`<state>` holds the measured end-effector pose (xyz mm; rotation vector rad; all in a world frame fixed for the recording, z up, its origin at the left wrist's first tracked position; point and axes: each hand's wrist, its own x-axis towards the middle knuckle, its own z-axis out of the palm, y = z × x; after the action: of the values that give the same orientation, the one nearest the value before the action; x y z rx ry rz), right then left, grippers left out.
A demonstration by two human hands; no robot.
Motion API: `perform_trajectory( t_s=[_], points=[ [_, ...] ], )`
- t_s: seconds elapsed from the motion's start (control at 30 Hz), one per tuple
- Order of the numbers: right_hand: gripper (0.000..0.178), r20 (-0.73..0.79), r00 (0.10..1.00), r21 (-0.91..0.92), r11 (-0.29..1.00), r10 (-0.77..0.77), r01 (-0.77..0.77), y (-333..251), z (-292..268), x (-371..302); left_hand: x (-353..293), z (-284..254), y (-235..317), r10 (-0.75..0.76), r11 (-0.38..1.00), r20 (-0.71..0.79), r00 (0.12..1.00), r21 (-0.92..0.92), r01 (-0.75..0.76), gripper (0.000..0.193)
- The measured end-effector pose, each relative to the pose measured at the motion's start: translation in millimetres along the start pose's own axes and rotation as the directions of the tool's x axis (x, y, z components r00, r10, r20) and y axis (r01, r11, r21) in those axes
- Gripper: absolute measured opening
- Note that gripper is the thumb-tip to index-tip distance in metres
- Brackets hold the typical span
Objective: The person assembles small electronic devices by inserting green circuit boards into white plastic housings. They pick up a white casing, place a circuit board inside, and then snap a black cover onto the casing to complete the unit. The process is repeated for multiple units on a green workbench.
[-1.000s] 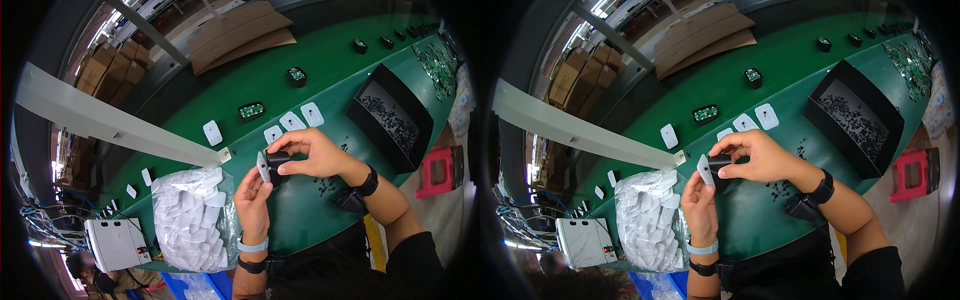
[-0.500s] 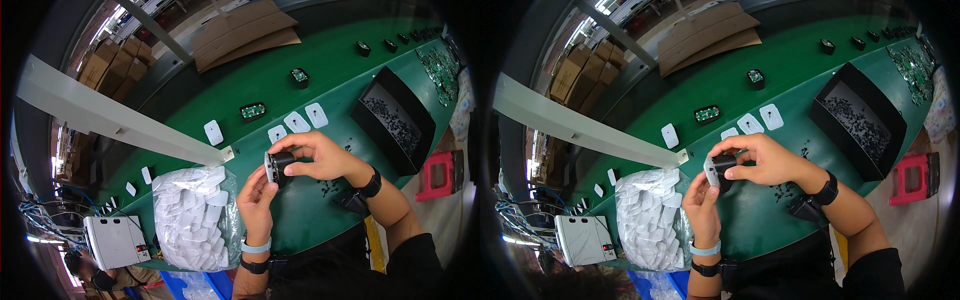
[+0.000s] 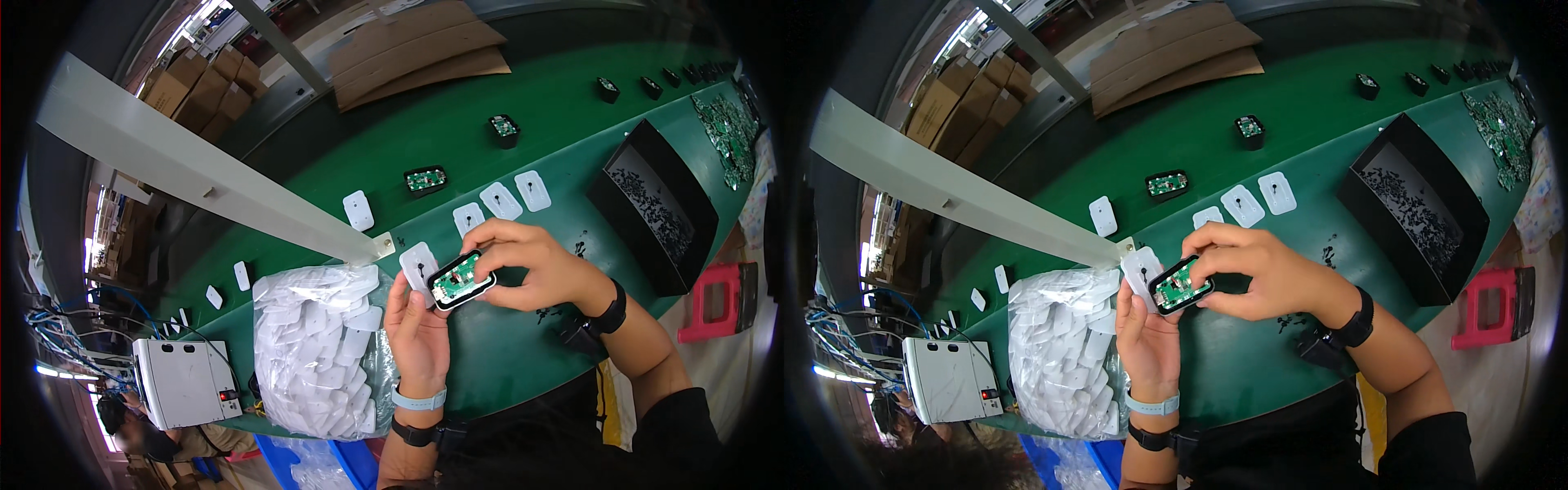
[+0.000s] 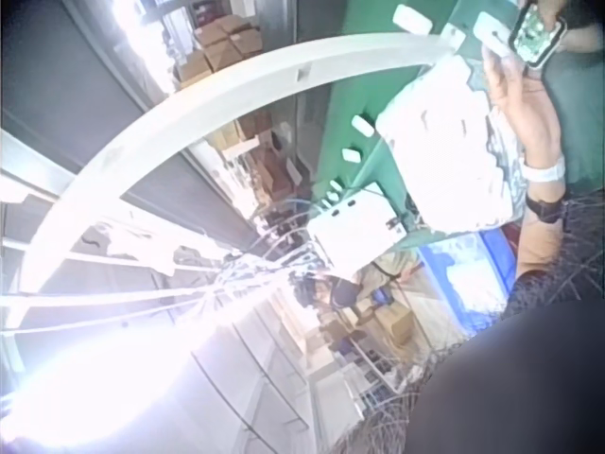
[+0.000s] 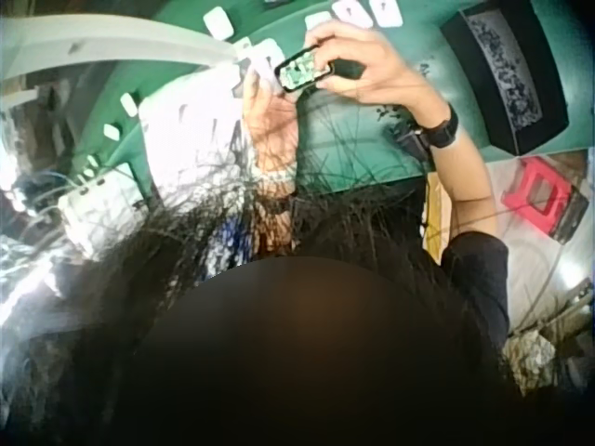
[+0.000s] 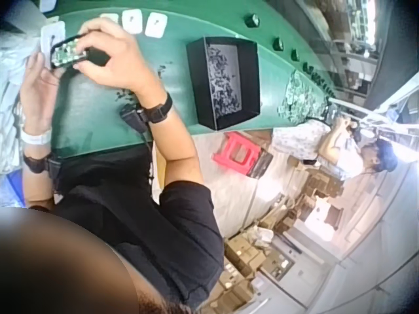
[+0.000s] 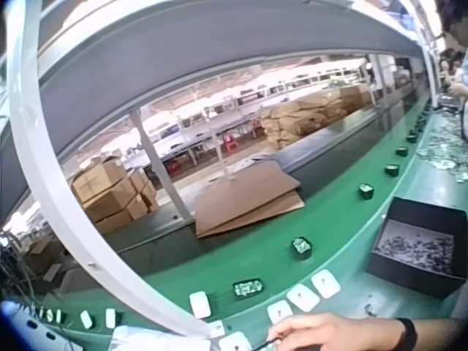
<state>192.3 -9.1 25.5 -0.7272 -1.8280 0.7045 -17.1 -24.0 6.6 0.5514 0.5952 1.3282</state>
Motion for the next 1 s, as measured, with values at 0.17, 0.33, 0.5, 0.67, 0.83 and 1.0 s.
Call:
perform_trajectory(
  t_s=[0.17, 0.33, 0.5, 0.67, 0.83, 1.0],
  points=[
    [0.030, 0.008, 0.999, -0.183, 0.982, -0.033, 0.033, -14, 2, 1, -1, -4, 1, 0.003, 1.000, -0.004, 1.000, -0.030, -0.003, 0.040],
    [0.030, 0.017, 0.995, -0.342, 0.934, -0.099, 0.099, -12, 3, -3, 0, -4, 1, 0.002, 0.998, 0.030, 1.000, -0.056, -0.001, 0.040],
    [0.032, 0.015, 0.991, -0.396, 0.910, -0.131, 0.126, -13, 3, -4, -2, -3, 1, 0.002, 0.999, 0.036, 0.999, -0.043, 0.000, 0.041],
    [0.030, -0.042, 0.991, -0.318, 0.942, -0.130, 0.110, -16, 6, 0, -1, -3, 1, 0.020, 1.000, 0.045, 0.999, -0.012, -0.019, 0.043],
    [0.025, 0.006, 0.971, -0.369, 0.902, -0.238, 0.223, -21, 3, 0, -1, -3, 3, 0.028, 1.000, 0.040, 0.999, -0.009, -0.027, 0.046],
    [0.024, -0.003, 0.963, -0.358, 0.900, -0.268, 0.249, -16, 5, -2, -1, -9, 1, 0.022, 0.999, 0.074, 0.997, -0.036, -0.019, 0.043]
  ],
)
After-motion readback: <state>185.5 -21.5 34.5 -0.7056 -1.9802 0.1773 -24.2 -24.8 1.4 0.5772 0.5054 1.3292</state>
